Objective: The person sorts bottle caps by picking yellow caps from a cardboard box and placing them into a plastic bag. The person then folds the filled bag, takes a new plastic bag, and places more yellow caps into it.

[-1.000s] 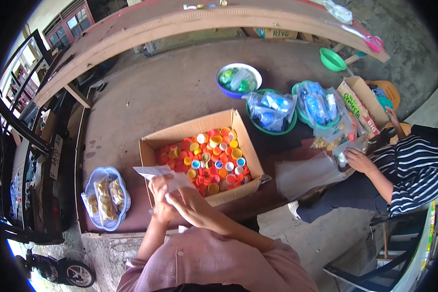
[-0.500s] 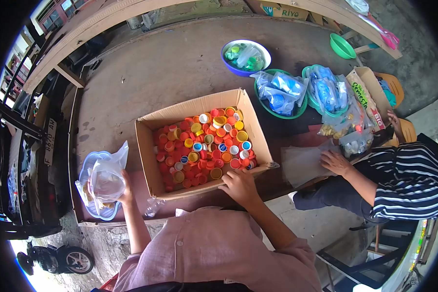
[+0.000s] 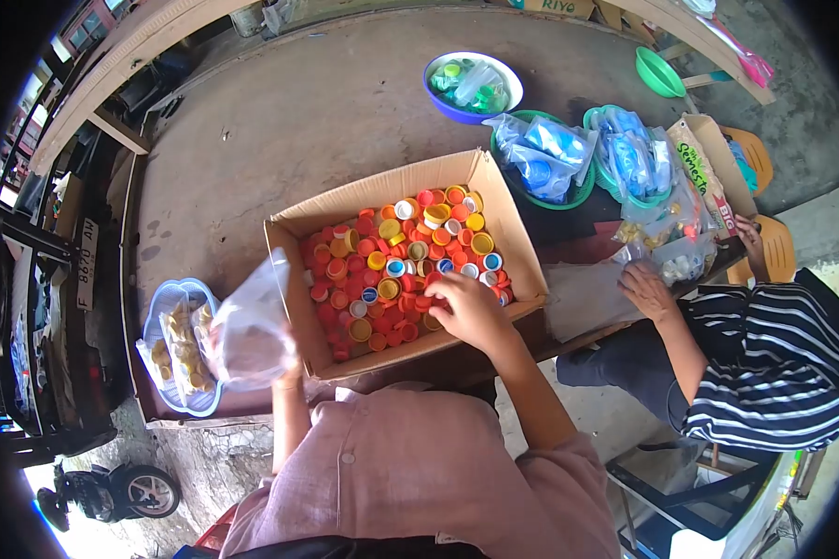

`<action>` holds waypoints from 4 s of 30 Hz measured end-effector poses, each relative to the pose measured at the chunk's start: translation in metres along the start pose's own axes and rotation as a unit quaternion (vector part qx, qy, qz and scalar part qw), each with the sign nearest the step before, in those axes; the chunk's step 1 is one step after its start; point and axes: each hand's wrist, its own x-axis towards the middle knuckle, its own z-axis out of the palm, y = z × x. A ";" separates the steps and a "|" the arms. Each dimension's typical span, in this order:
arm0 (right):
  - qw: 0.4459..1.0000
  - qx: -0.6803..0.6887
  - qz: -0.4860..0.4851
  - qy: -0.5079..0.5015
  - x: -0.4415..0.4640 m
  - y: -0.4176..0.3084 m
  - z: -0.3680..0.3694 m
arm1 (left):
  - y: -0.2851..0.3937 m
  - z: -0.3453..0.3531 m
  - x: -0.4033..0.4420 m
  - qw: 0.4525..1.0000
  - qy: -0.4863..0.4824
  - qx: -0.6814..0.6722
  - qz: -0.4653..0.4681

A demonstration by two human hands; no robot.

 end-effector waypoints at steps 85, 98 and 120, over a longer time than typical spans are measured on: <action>0.945 -0.271 -0.179 -0.032 0.064 0.027 0.081 | 0.151 -0.104 0.051 0.990 -0.113 0.011 0.080; 0.986 0.156 -0.061 0.021 0.064 -0.033 0.035 | 0.145 -0.107 0.054 0.985 -0.127 -0.018 0.118; 0.993 -0.097 0.017 0.060 0.066 0.039 -0.001 | 0.131 -0.102 0.050 0.988 -0.081 -0.064 0.116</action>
